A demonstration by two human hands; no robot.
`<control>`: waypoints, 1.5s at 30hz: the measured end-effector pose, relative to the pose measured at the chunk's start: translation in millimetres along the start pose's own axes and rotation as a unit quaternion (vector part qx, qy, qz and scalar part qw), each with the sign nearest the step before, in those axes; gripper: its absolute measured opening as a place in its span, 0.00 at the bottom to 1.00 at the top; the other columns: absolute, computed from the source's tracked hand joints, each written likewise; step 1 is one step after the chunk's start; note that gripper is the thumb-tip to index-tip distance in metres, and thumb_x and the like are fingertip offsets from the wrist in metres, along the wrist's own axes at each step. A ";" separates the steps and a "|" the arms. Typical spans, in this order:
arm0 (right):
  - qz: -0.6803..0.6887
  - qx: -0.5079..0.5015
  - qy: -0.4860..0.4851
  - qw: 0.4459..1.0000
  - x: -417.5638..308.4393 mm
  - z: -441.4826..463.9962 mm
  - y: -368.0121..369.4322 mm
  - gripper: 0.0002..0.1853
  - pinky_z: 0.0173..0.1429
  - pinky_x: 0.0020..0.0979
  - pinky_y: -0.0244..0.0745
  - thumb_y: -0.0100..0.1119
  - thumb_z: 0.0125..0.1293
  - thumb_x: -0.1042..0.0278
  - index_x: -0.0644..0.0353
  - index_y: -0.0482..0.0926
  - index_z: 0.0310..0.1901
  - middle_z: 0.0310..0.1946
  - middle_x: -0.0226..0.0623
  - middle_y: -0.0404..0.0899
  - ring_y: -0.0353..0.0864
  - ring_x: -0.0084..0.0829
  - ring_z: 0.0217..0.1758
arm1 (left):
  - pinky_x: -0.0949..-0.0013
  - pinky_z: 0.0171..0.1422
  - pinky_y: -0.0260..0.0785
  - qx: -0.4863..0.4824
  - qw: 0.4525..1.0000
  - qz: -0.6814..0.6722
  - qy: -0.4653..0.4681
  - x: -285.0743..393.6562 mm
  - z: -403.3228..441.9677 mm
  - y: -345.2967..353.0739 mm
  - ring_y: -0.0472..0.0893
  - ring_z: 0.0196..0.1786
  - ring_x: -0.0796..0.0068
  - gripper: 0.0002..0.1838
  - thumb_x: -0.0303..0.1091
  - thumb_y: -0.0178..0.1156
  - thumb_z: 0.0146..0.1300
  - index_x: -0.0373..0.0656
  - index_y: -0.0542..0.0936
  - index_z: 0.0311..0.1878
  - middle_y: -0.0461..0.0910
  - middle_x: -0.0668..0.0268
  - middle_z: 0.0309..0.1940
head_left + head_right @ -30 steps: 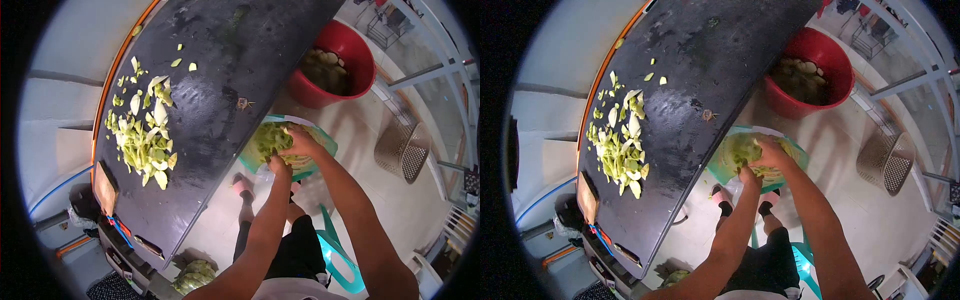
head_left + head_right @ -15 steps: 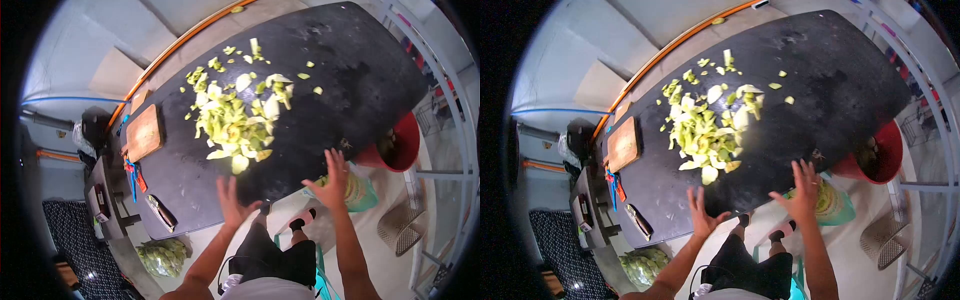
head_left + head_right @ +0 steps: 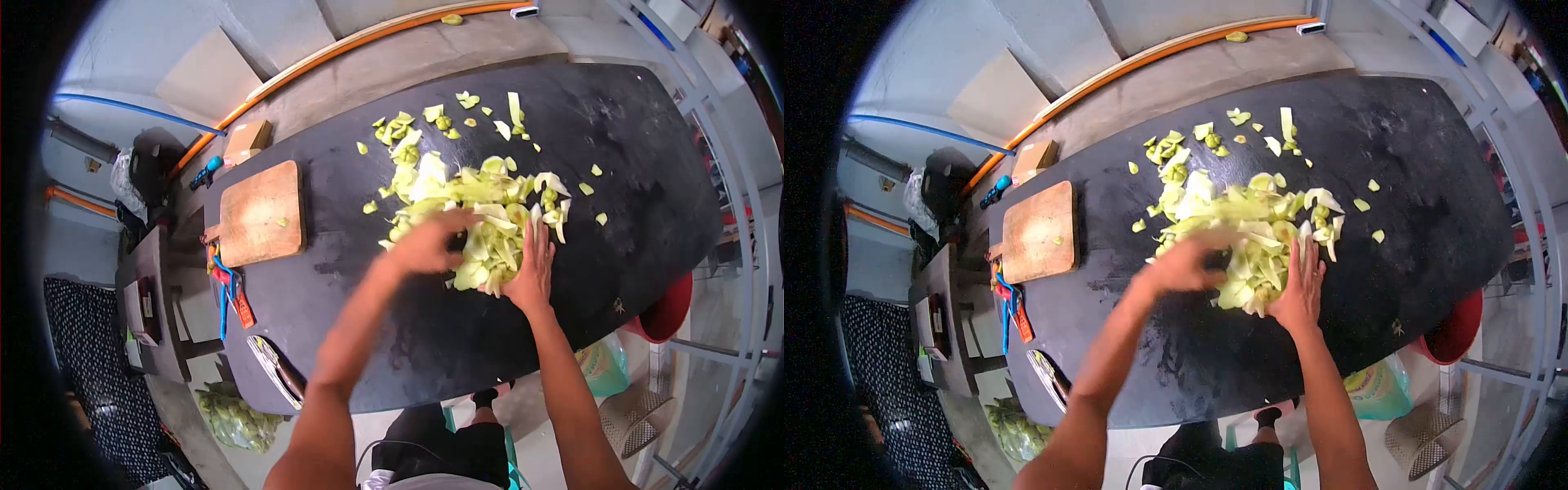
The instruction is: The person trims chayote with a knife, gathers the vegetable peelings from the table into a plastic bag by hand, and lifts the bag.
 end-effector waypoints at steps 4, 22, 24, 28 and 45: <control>0.006 0.018 0.006 1.000 -6.2 4.2 -4.6 0.79 0.81 0.63 0.46 0.89 0.28 0.43 0.53 0.45 0.81 0.80 0.54 0.46 0.44 0.55 0.84 | 0.59 0.74 0.66 0.298 0.953 0.009 -0.059 -117.7 6.0 -145.2 0.76 0.69 0.60 0.29 0.44 0.67 0.66 0.38 0.79 0.65 0.77 0.53 0.67; 0.329 0.227 -0.047 0.915 -86.6 62.6 12.1 0.53 0.77 0.53 0.59 0.82 0.42 0.46 0.58 0.70 0.71 0.70 0.54 0.68 0.64 0.55 0.76 | 0.62 0.72 0.68 0.267 0.684 -0.664 -0.138 -87.7 18.6 32.3 0.77 0.65 0.64 0.31 0.47 0.52 0.74 0.38 0.69 0.74 0.74 0.57 0.67; 0.308 0.241 -0.066 0.918 -98.7 53.2 0.0 0.49 0.77 0.53 0.59 0.80 0.43 0.47 0.59 0.72 0.69 0.69 0.56 0.68 0.64 0.57 0.75 | 0.60 0.73 0.68 0.282 0.650 -0.695 -0.121 -73.0 12.1 37.0 0.77 0.66 0.61 0.33 0.48 0.52 0.74 0.38 0.66 0.75 0.74 0.56 0.67; 0.289 0.231 -0.109 0.923 -116.4 33.9 -35.2 0.47 0.74 0.52 0.61 0.79 0.42 0.49 0.52 0.74 0.68 0.69 0.56 0.68 0.65 0.57 0.73 | 0.56 0.68 0.73 0.328 0.605 -0.720 -0.094 -37.2 -5.2 34.7 0.82 0.59 0.59 0.29 0.55 0.54 0.73 0.42 0.75 0.65 0.81 0.56 0.60; 0.105 0.039 0.104 0.988 90.8 -240.8 -218.8 0.44 0.77 0.51 0.62 0.80 0.40 0.54 0.42 0.79 0.66 0.70 0.45 0.68 0.65 0.54 0.74 | 0.55 0.76 0.62 0.254 0.416 -0.853 -0.188 247.1 -20.3 375.3 0.71 0.71 0.58 0.35 0.63 0.43 0.76 0.48 0.66 0.75 0.70 0.60 0.71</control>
Point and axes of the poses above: each hand's wrist, its own z-axis towards the middle knuckle, its own y-axis out of the palm, x = y × z, the point moved 9 cm from there along z, towards the middle knuckle
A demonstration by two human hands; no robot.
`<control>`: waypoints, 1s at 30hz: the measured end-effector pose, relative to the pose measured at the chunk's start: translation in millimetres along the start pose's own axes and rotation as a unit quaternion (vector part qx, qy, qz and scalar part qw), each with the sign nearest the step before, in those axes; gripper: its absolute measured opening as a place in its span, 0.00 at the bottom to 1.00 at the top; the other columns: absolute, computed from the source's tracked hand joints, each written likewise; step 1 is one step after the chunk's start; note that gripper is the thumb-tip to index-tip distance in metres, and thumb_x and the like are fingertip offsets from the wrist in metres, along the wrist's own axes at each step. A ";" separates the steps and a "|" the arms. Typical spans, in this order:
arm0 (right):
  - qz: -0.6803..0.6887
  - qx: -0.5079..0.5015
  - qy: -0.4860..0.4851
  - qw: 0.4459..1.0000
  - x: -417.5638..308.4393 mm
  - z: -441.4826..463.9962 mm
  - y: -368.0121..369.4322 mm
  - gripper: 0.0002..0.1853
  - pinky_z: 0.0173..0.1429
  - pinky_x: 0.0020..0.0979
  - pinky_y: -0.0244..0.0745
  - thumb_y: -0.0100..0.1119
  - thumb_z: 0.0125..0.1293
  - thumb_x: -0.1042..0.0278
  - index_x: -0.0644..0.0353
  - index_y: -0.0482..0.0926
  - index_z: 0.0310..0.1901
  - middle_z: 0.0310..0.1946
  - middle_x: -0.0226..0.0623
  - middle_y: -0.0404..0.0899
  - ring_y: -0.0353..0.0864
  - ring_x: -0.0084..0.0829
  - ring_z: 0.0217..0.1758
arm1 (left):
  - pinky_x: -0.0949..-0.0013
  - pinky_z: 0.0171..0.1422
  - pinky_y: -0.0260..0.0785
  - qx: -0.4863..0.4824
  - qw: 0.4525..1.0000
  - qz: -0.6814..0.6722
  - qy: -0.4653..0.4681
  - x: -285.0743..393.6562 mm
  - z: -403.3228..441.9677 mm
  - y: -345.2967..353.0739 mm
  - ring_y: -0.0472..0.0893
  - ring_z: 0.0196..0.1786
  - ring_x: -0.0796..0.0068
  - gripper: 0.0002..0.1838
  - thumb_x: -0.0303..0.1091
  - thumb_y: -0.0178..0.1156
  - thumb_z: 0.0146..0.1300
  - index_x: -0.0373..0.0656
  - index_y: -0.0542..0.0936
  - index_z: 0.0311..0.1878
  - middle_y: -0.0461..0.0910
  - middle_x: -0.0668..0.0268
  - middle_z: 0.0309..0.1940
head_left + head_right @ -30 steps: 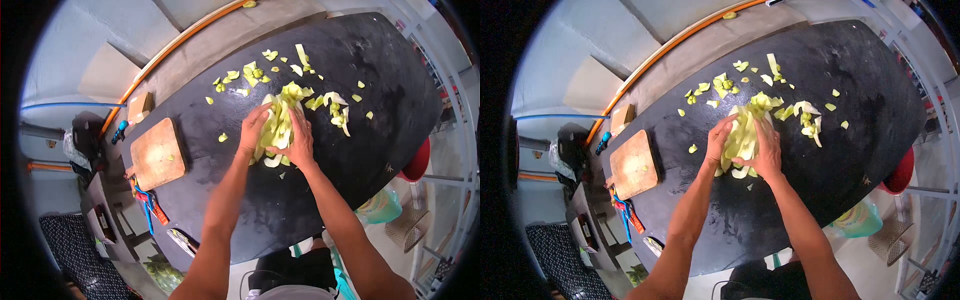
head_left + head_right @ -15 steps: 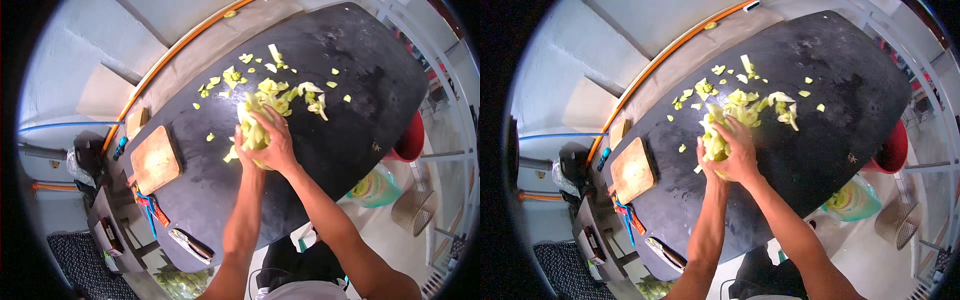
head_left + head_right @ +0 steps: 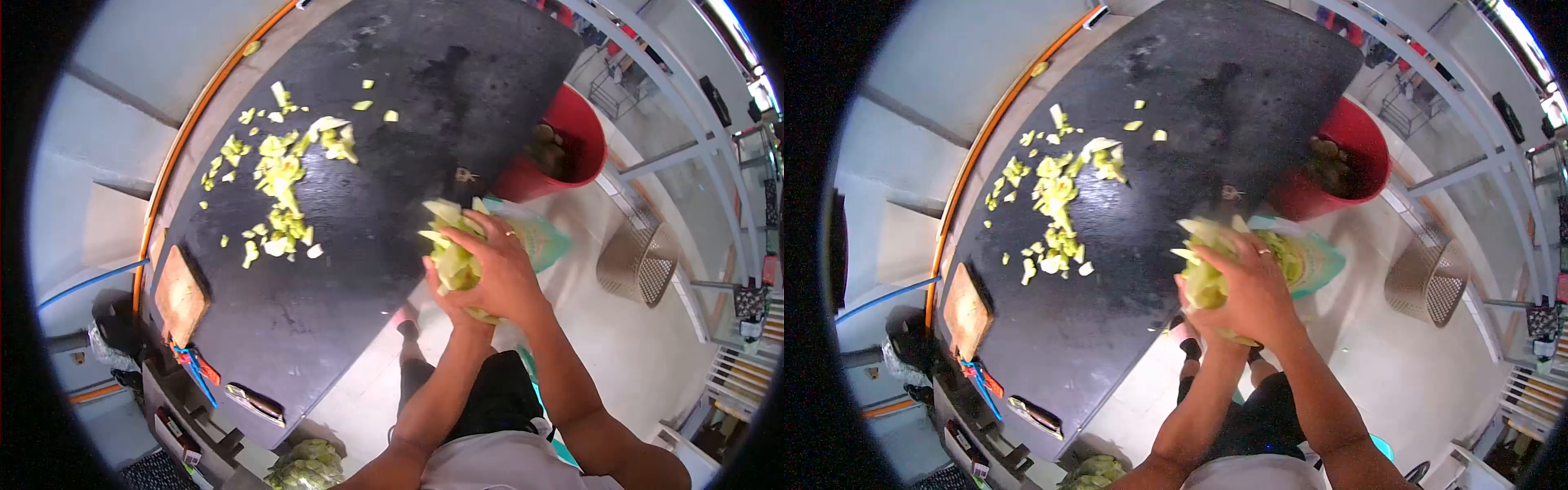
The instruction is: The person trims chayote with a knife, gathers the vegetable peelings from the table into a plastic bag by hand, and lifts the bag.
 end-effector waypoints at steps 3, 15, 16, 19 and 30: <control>-0.013 -0.088 0.083 0.993 103.9 -19.7 30.1 0.45 0.76 0.48 0.63 0.79 0.42 0.46 0.44 0.77 0.68 0.70 0.49 0.70 0.69 0.54 0.72 | 0.53 0.75 0.63 0.007 0.999 -0.005 -0.038 -67.5 21.1 -63.6 0.73 0.70 0.59 0.34 0.62 0.45 0.75 0.48 0.68 0.73 0.72 0.61 0.70; 0.212 0.079 0.154 0.962 307.7 15.9 82.4 0.29 0.67 0.42 0.74 0.72 0.63 0.52 0.57 0.80 0.62 0.59 0.51 0.82 0.80 0.50 0.64 | 0.63 0.49 0.78 0.272 0.868 0.388 0.147 -43.4 129.7 -212.6 0.84 0.44 0.63 0.13 0.29 0.53 0.69 0.38 0.83 0.50 0.84 0.61 0.46; 0.215 0.119 0.159 0.956 280.2 14.9 64.3 0.25 0.67 0.41 0.74 0.72 0.65 0.58 0.58 0.81 0.62 0.59 0.48 0.83 0.82 0.48 0.62 | 0.63 0.49 0.78 0.231 0.846 0.442 0.190 -37.6 133.3 -210.3 0.84 0.43 0.65 0.12 0.27 0.54 0.67 0.38 0.85 0.47 0.85 0.61 0.43; 0.262 0.219 0.118 0.932 237.2 19.4 60.4 0.24 0.68 0.38 0.73 0.70 0.67 0.62 0.59 0.80 0.62 0.59 0.45 0.82 0.81 0.42 0.63 | 0.65 0.47 0.76 0.077 0.744 0.620 0.236 -33.3 134.8 -164.4 0.85 0.38 0.70 0.09 0.26 0.59 0.63 0.38 0.89 0.36 0.88 0.61 0.33; 0.120 0.244 -0.057 0.961 95.0 147.9 42.3 0.25 0.74 0.41 0.66 0.64 0.72 0.65 0.64 0.73 0.67 0.66 0.47 0.76 0.74 0.43 0.70 | 0.57 0.68 0.73 -0.172 0.596 0.723 0.306 143.8 -7.4 28.5 0.82 0.64 0.58 0.19 0.24 0.72 0.60 0.43 0.85 0.55 0.83 0.58 0.58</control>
Point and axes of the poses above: each hand's wrist, its own z-axis towards the middle knuckle, its own y-axis out of the palm, x = y × z, the point moved 9 cm from there along z, towards the middle knuckle
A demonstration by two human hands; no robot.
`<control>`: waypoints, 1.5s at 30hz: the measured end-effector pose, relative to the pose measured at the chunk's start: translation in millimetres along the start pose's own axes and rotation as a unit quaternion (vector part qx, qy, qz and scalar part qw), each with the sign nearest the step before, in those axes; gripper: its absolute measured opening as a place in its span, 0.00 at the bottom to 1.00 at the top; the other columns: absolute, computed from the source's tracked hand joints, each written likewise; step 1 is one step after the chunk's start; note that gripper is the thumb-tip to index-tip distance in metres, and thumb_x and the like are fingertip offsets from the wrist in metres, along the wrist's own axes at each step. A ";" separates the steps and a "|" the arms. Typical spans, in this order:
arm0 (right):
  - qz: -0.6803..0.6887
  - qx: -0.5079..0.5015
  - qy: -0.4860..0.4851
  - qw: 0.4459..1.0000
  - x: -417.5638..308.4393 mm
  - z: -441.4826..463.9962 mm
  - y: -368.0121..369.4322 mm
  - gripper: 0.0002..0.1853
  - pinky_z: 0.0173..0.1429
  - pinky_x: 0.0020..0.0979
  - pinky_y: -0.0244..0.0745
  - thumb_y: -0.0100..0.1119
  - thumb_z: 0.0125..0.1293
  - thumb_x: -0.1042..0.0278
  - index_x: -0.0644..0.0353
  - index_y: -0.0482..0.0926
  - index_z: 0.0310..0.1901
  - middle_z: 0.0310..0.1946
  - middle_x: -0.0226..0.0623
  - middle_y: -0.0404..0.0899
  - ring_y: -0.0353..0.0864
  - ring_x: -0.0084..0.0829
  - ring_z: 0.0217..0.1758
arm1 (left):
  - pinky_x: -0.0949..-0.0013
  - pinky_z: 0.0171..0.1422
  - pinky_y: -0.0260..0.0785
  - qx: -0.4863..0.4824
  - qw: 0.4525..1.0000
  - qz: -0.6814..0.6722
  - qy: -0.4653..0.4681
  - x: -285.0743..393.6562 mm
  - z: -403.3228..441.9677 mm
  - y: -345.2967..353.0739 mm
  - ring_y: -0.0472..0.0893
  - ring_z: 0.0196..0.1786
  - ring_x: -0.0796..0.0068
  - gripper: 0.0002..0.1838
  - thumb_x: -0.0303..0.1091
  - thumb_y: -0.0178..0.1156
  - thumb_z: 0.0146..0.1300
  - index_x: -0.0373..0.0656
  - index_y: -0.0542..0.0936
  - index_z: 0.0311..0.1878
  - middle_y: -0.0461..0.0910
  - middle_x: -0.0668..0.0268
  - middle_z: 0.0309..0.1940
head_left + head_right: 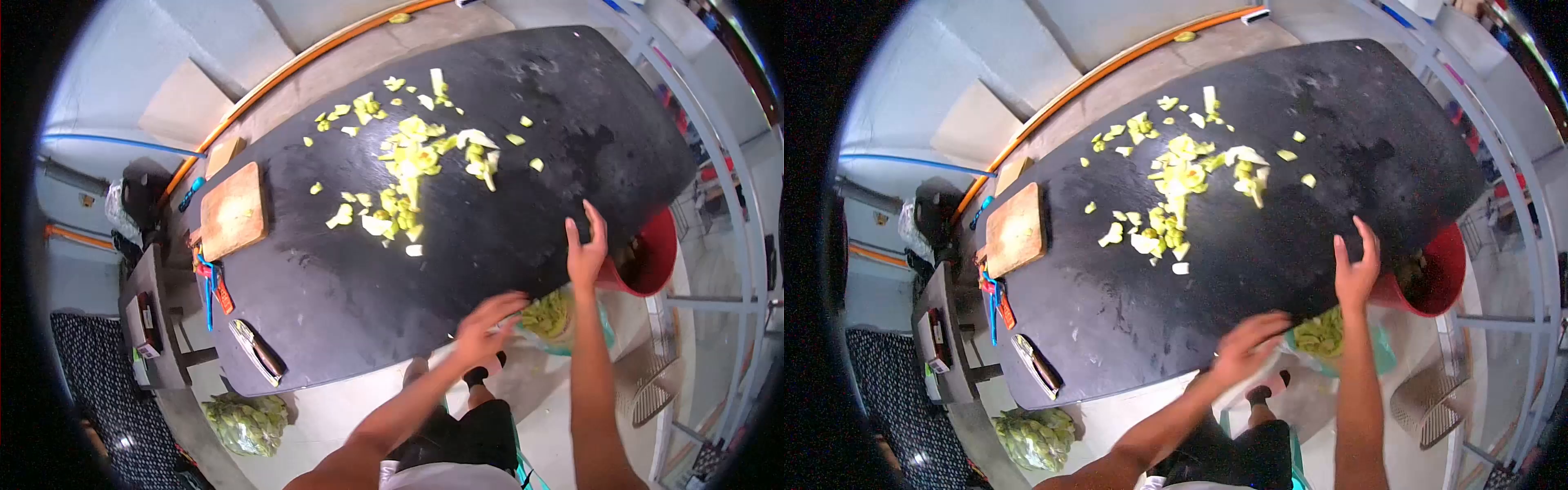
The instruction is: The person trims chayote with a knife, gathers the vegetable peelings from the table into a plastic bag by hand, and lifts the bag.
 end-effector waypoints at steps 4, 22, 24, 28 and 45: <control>-0.078 -0.081 0.008 0.994 25.5 76.0 80.2 0.33 0.76 0.47 0.62 0.62 0.72 0.48 0.59 0.71 0.71 0.70 0.53 0.70 0.66 0.52 0.75 | 0.39 0.81 0.51 0.178 0.907 0.373 -0.083 -65.0 -24.9 -245.8 0.55 0.81 0.39 0.69 0.51 0.87 0.30 0.40 0.59 0.78 0.56 0.41 0.77; 0.023 -0.083 -0.140 0.986 -142.4 114.2 285.2 0.15 0.66 0.43 0.70 0.57 0.72 0.68 0.62 0.80 0.57 0.52 0.45 0.82 0.79 0.44 0.59 | 0.54 0.69 0.71 0.072 0.969 0.220 0.085 -157.9 214.6 -398.3 0.80 0.65 0.51 0.15 0.37 0.73 0.60 0.42 0.87 0.49 0.84 0.53 0.56; -0.014 -0.126 -0.143 0.982 -130.2 163.9 330.5 0.21 0.69 0.44 0.68 0.61 0.72 0.58 0.59 0.78 0.61 0.58 0.46 0.80 0.76 0.48 0.63 | 0.53 0.71 0.68 0.234 0.922 0.307 0.030 -193.0 235.3 -468.2 0.76 0.66 0.45 0.25 0.44 0.68 0.65 0.40 0.81 0.61 0.79 0.48 0.60; -0.164 -0.285 -0.100 0.939 -100.3 216.3 450.1 0.36 0.80 0.46 0.54 0.56 0.70 0.36 0.49 0.71 0.73 0.72 0.46 0.69 0.63 0.48 0.78 | 0.51 0.77 0.61 0.202 0.919 0.337 0.010 -258.9 268.0 -470.9 0.68 0.74 0.42 0.39 0.54 0.64 0.67 0.40 0.68 0.74 0.71 0.41 0.69; -0.206 -0.502 -0.290 0.788 -149.3 161.3 490.6 0.17 0.69 0.44 0.63 0.47 0.76 0.54 0.56 0.79 0.51 0.53 0.41 0.78 0.73 0.42 0.63 | 0.53 0.72 0.67 -0.063 0.974 0.181 0.118 -233.6 333.9 -315.8 0.76 0.65 0.44 0.23 0.45 0.52 0.74 0.40 0.79 0.63 0.81 0.48 0.58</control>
Point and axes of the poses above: each hand's wrist, its own z-axis towards the middle knuckle, its own y-axis out of the palm, x = y × z, the point moved 9 cm from there along z, towards the middle knuckle
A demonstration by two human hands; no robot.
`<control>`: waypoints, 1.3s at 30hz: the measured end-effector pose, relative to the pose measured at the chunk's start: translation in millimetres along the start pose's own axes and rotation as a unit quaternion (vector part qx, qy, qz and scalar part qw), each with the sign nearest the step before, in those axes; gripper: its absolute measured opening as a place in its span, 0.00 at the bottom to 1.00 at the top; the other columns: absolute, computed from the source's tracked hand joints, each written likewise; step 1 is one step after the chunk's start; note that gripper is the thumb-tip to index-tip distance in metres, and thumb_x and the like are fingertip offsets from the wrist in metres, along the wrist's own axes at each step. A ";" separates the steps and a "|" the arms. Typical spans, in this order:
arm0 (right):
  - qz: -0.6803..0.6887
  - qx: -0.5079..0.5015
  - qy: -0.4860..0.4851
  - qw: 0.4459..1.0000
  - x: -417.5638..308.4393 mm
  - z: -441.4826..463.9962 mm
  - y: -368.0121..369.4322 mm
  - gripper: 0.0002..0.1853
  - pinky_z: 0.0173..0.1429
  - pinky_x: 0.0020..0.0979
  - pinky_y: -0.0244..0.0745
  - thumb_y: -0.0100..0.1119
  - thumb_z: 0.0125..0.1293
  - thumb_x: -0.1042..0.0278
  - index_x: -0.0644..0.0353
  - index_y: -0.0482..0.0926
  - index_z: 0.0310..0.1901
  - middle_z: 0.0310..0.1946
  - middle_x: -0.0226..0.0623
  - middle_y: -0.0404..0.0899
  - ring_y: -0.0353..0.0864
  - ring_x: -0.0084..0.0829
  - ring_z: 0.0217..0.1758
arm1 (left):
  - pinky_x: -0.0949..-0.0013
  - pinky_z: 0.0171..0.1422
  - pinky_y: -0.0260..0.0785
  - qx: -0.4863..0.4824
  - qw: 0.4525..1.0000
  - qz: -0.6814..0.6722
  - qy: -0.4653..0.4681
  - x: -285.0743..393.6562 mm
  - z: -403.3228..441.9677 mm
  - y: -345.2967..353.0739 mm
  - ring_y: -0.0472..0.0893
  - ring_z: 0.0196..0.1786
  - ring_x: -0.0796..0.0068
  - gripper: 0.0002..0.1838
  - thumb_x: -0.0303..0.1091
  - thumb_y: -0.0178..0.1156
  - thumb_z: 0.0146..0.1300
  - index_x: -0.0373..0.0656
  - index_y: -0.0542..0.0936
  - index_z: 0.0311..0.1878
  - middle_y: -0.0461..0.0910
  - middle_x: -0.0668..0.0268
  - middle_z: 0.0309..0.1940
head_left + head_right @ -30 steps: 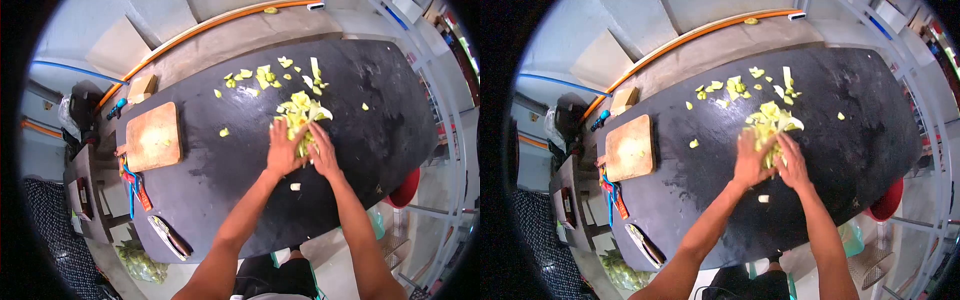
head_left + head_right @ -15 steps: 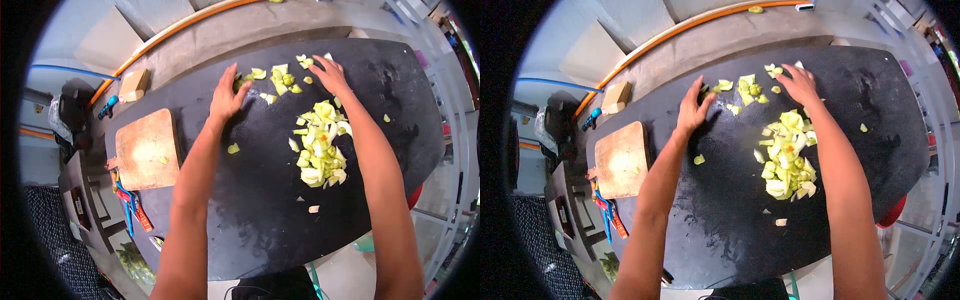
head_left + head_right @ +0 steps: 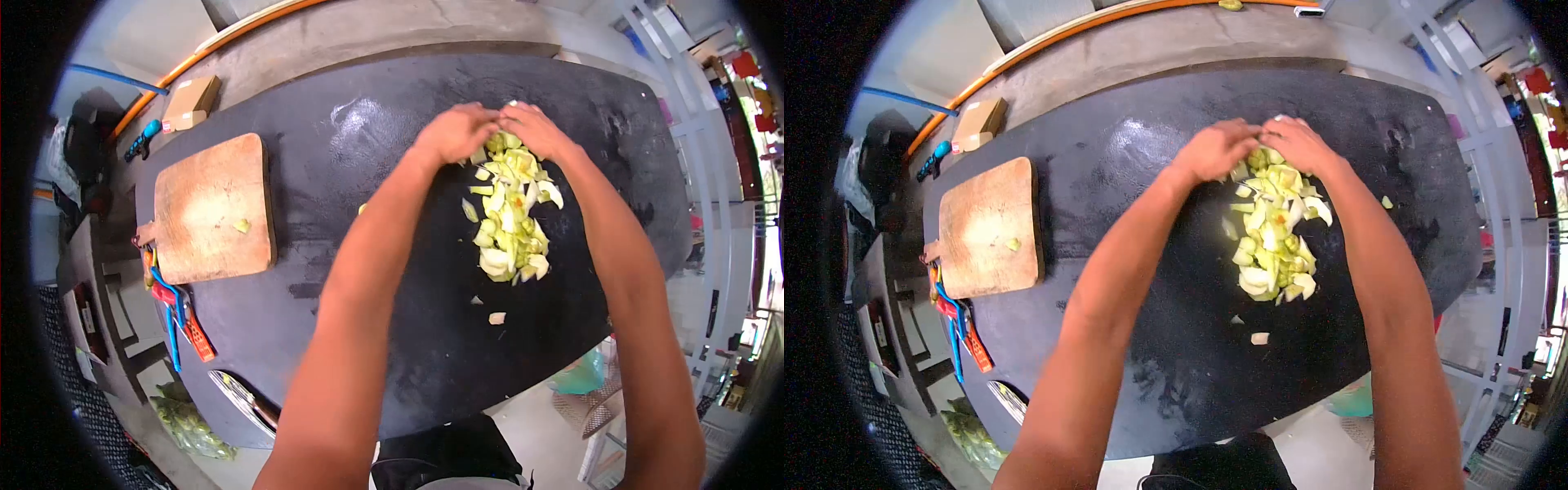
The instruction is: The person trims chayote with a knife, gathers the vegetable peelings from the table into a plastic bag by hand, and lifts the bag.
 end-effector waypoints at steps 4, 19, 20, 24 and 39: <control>0.100 0.056 0.097 0.989 -2.2 -88.6 9.6 0.14 0.63 0.46 0.68 0.49 0.75 0.56 0.57 0.77 0.50 0.50 0.44 0.77 0.73 0.46 0.60 | 0.53 0.68 0.70 -0.060 0.997 -0.046 0.000 43.4 -17.6 41.7 0.78 0.61 0.44 0.23 0.48 0.51 0.74 0.41 0.81 0.60 0.81 0.47 0.56; 0.049 0.103 0.136 0.984 -122.4 -332.8 32.2 0.74 0.79 0.63 0.48 0.84 0.28 0.30 0.48 0.55 0.79 0.76 0.54 0.54 0.51 0.58 0.81 | 0.53 0.79 0.60 0.063 0.985 0.066 -0.148 140.3 -197.5 14.9 0.70 0.74 0.48 0.27 0.43 0.59 0.71 0.42 0.75 0.69 0.74 0.50 0.69; 0.016 0.075 0.148 0.986 -127.5 -332.5 54.6 0.77 0.79 0.64 0.47 0.84 0.25 0.29 0.47 0.52 0.80 0.77 0.55 0.52 0.50 0.60 0.81 | 0.53 0.80 0.59 0.054 0.987 0.022 -0.152 150.8 -195.8 40.9 0.69 0.75 0.49 0.28 0.42 0.60 0.70 0.42 0.74 0.70 0.73 0.50 0.70; 0.165 0.278 0.122 0.938 -142.9 -314.2 76.3 0.63 0.79 0.57 0.55 0.86 0.40 0.52 0.50 0.55 0.78 0.75 0.57 0.56 0.57 0.62 0.78 | 0.59 0.74 0.65 0.153 0.966 -0.099 -0.186 197.4 -191.6 99.5 0.76 0.69 0.51 0.23 0.39 0.60 0.73 0.43 0.77 0.67 0.78 0.49 0.64; 0.332 0.515 0.124 0.780 -190.2 -374.9 -2.9 0.28 0.77 0.50 0.59 0.71 0.62 0.52 0.47 0.80 0.64 0.67 0.44 0.75 0.69 0.47 0.73 | 0.52 0.74 0.66 0.321 0.657 -0.629 -0.263 286.7 -189.8 139.9 0.74 0.68 0.52 0.33 0.54 0.37 0.76 0.42 0.66 0.74 0.73 0.52 0.66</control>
Point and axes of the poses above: each hand's wrist, its own z-axis towards the middle knuckle, its own y-axis out of the palm, x = y × z, the point moved 9 cm from there along z, towards the middle knuckle
